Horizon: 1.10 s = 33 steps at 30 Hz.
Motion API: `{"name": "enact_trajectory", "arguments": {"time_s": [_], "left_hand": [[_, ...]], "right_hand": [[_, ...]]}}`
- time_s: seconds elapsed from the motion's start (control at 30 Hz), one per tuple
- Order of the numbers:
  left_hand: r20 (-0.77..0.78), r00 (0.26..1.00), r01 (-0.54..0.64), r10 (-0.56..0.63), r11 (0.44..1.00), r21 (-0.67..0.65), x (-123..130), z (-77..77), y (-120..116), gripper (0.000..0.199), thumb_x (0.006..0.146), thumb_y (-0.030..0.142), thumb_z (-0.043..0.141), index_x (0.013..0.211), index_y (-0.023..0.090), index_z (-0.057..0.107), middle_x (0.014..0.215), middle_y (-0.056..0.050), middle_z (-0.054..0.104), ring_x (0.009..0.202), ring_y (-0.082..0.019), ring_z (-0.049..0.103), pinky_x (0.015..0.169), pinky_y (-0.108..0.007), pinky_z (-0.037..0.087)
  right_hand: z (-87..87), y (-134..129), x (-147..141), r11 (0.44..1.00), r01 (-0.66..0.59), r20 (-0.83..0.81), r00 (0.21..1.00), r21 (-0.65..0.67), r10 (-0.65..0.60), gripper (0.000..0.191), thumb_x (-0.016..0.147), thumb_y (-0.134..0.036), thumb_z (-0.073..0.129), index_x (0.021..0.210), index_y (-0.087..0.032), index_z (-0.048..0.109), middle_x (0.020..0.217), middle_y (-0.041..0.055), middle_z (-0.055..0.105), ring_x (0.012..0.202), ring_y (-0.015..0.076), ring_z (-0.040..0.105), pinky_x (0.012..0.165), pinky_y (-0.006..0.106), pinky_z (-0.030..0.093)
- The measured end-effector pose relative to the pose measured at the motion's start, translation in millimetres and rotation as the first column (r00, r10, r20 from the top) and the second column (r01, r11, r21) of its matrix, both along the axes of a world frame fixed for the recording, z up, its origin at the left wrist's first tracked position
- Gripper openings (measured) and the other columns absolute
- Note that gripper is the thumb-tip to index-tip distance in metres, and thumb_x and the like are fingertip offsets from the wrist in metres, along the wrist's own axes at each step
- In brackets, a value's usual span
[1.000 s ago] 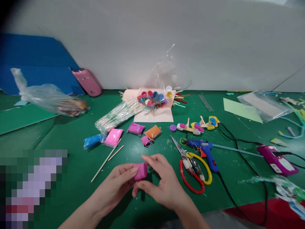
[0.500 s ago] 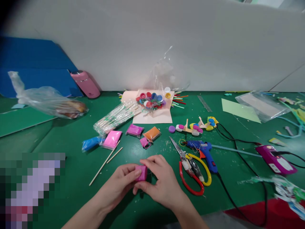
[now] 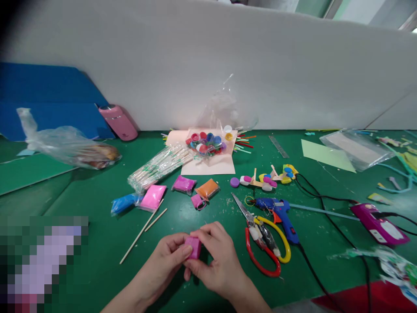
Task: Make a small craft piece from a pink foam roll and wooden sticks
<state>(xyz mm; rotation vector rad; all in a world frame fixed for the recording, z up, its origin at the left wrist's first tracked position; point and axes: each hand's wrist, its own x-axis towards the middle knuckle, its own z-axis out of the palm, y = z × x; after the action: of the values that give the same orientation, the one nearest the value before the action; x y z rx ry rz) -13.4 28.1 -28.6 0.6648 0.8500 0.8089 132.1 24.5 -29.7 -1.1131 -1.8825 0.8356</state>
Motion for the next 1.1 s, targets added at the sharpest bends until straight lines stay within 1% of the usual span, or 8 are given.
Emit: {"name": "enact_trajectory", "arguments": {"time_s": [0.2, 0.3, 0.53, 0.73, 0.8, 0.87, 0.97, 1.1], "left_hand": [[0.127, 0.992, 0.0, 0.016, 0.992, -0.127, -4, 1.1, 6, 0.038, 0.078, 0.045, 0.047, 0.076, 0.009, 0.062, 0.063, -0.006, 0.061, 0.057, -0.015, 0.056, 0.059, -0.03, 0.045], [0.112, 0.993, -0.029, 0.042, 0.993, -0.118, -5, 3.7, 7, 0.028, 0.076, 0.037, 0.054, 0.073, 0.01, 0.062, 0.062, -0.003, 0.058, 0.057, -0.013, 0.054, 0.059, -0.027, 0.044], [-0.089, 0.993, -0.074, 0.073, 0.997, -0.011, -5, 5.2, 11, 0.017, 0.069, 0.025, 0.064, 0.073, 0.009, 0.062, 0.063, -0.001, 0.057, 0.057, -0.009, 0.049, 0.054, -0.02, 0.037], [-0.319, 0.947, -0.009, 0.047, 0.993, 0.119, -19, 6.5, 14, 0.038, 0.071, 0.033, 0.06, 0.101, 0.009, 0.055, 0.068, -0.001, 0.059, 0.053, -0.01, 0.05, 0.058, -0.026, 0.041], [-0.489, 0.856, -0.074, 0.17, 0.975, 0.211, -32, 2.8, 14, 0.047, 0.072, 0.035, 0.058, 0.111, 0.012, 0.048, 0.073, -0.001, 0.059, 0.054, -0.011, 0.051, 0.056, -0.026, 0.042], [-0.647, 0.705, -0.048, 0.29, 0.93, 0.365, -47, -3.9, 13, 0.041, 0.072, 0.036, 0.057, 0.106, 0.014, 0.05, 0.075, -0.002, 0.058, 0.059, -0.013, 0.052, 0.056, -0.027, 0.042], [-0.787, 0.431, 0.173, 0.441, 0.816, 0.552, -69, -14.9, 14, 0.028, 0.074, 0.035, 0.054, 0.094, 0.016, 0.057, 0.076, -0.003, 0.058, 0.064, -0.015, 0.051, 0.061, -0.029, 0.043], [-0.78, 0.201, 0.427, 0.592, 0.664, 0.614, -84, -21.3, 18, 0.025, 0.078, 0.031, 0.049, 0.094, 0.014, 0.058, 0.087, -0.008, 0.059, 0.079, -0.02, 0.053, 0.069, -0.033, 0.043]], "right_hand": [[-4.7, 8, 4, 1.0, 0.005, 0.09, 0.996, 0.027, -0.007, 0.038, 0.073, -0.033, 0.06, 0.109, -0.021, 0.055, 0.093, 0.0066, 0.054, 0.086, 0.0212, 0.05, 0.074, 0.034, 0.044], [-5.1, 9, 4, 0.998, -0.03, 0.129, 0.991, 0.047, 0.024, 0.044, 0.075, -0.033, 0.059, 0.116, -0.021, 0.05, 0.096, 0.0074, 0.053, 0.089, 0.0218, 0.049, 0.076, 0.036, 0.043], [-2.5, 8, 2, 1.0, -0.004, 0.175, 0.984, 0.017, 0.001, 0.058, 0.071, -0.033, 0.063, 0.123, -0.02, 0.041, 0.107, 0.0083, 0.052, 0.098, 0.022, 0.047, 0.083, 0.036, 0.041], [-6.8, 21, 3, 0.997, 0.066, 0.255, 0.964, 0.051, -0.077, 0.028, 0.077, -0.031, 0.057, 0.104, -0.022, 0.056, 0.098, 0.0061, 0.059, 0.093, 0.0208, 0.051, 0.079, 0.034, 0.043], [-10.5, 27, 3, 0.992, 0.113, 0.281, 0.952, 0.056, -0.124, 0.03, 0.077, -0.03, 0.056, 0.106, -0.021, 0.055, 0.1, 0.0076, 0.059, 0.094, 0.0224, 0.051, 0.079, 0.036, 0.042], [-14.2, 32, 2, 0.988, 0.143, 0.311, 0.938, 0.063, -0.155, 0.034, 0.077, -0.029, 0.056, 0.11, -0.02, 0.052, 0.101, 0.0085, 0.059, 0.094, 0.0236, 0.05, 0.08, 0.037, 0.042], [-18.3, 38, 1, 0.982, 0.174, 0.348, 0.918, 0.08, -0.191, 0.036, 0.076, -0.028, 0.055, 0.111, -0.019, 0.052, 0.101, 0.0083, 0.059, 0.093, 0.0237, 0.051, 0.08, 0.037, 0.042], [-24.6, 44, 7, 0.961, 0.252, 0.376, 0.884, 0.116, -0.278, 0.03, 0.079, -0.029, 0.049, 0.107, -0.018, 0.054, 0.101, 0.0087, 0.058, 0.092, 0.0228, 0.052, 0.079, 0.036, 0.043]]}}
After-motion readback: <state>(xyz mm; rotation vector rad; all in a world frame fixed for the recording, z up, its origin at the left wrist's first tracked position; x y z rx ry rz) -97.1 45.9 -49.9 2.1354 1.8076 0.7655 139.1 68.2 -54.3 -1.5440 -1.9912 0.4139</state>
